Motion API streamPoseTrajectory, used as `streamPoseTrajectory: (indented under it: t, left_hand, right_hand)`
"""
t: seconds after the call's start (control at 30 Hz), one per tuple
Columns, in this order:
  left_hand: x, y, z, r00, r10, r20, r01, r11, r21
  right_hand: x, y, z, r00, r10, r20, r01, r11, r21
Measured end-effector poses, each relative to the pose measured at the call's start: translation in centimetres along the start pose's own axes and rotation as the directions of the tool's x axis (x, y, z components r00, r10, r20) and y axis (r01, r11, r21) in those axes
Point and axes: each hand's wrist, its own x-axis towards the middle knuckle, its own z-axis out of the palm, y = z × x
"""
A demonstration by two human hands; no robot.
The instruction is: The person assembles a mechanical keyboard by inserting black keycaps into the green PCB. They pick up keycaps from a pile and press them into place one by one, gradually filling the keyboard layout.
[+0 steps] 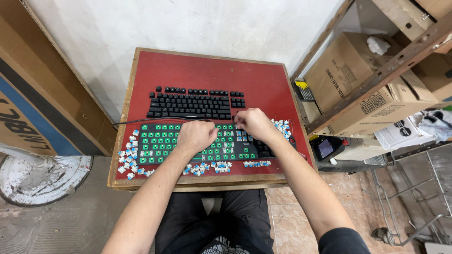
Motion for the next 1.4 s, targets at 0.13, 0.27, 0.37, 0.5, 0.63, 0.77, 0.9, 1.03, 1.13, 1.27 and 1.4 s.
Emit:
streamPoseTrajectory:
  t: [0.13, 0.27, 0.37, 0.5, 0.63, 0.77, 0.9, 1.03, 1.13, 1.27, 1.4]
  left_hand:
    - [0.0, -0.4, 0.8, 1.000, -0.004, -0.023, 0.005, 1.000, 0.014]
    - [-0.2, -0.4, 1.0, 0.999, -0.012, -0.037, 0.013, 1.000, 0.025]
    - [-0.2, -0.4, 1.0, 0.999, -0.016, -0.039, 0.016, 1.000, 0.014]
    - [-0.1, -0.4, 0.7, 1.000, -0.022, -0.020, 0.022, 1.000, 0.009]
    - [-0.1, -0.3, 0.4, 1.000, -0.025, -0.013, 0.025, 1.000, 0.001]
    - [-0.1, -0.3, 0.5, 1.000, -0.026, -0.007, 0.027, 1.000, 0.008]
    - [0.0, -0.3, 0.6, 0.999, -0.033, -0.007, 0.033, 0.999, 0.007]
    - [-0.1, -0.3, 0.3, 1.000, -0.028, -0.006, 0.028, 0.999, 0.016]
    - [-0.2, -0.3, 0.4, 0.999, -0.033, 0.005, 0.033, 0.999, 0.015]
    - [0.1, -0.3, 0.4, 0.999, -0.039, 0.002, 0.039, 0.999, 0.013]
    - [-0.2, -0.3, 0.5, 0.999, -0.039, -0.001, 0.039, 0.999, 0.018]
  right_hand:
    - [-0.8, 2.5, -1.0, 0.987, 0.042, -0.157, -0.028, 0.995, 0.092]
    - [-0.1, 5.7, -0.4, 0.961, 0.034, -0.275, -0.055, 0.996, -0.066]
    - [1.0, 6.6, 0.1, 0.966, 0.031, -0.256, -0.061, 0.992, -0.111]
    - [2.9, 6.7, 0.6, 0.978, 0.081, -0.190, -0.098, 0.992, -0.078]
    - [3.8, 6.4, 0.6, 0.985, 0.069, -0.161, -0.085, 0.992, -0.092]
    - [4.0, 7.2, 0.8, 0.981, 0.102, -0.163, -0.120, 0.988, -0.102]
    - [4.9, 8.9, 1.9, 0.980, 0.097, -0.175, -0.117, 0.988, -0.106]
    - [3.2, 6.9, 0.4, 0.979, 0.087, -0.186, -0.109, 0.988, -0.110]
    - [0.5, 4.8, -1.3, 0.975, 0.060, -0.215, -0.069, 0.997, -0.034]
    - [-2.9, 4.0, -1.8, 0.969, -0.030, -0.246, 0.042, 0.998, 0.045]
    - [-6.4, 3.4, -1.8, 0.955, -0.167, -0.243, 0.171, 0.985, -0.006]
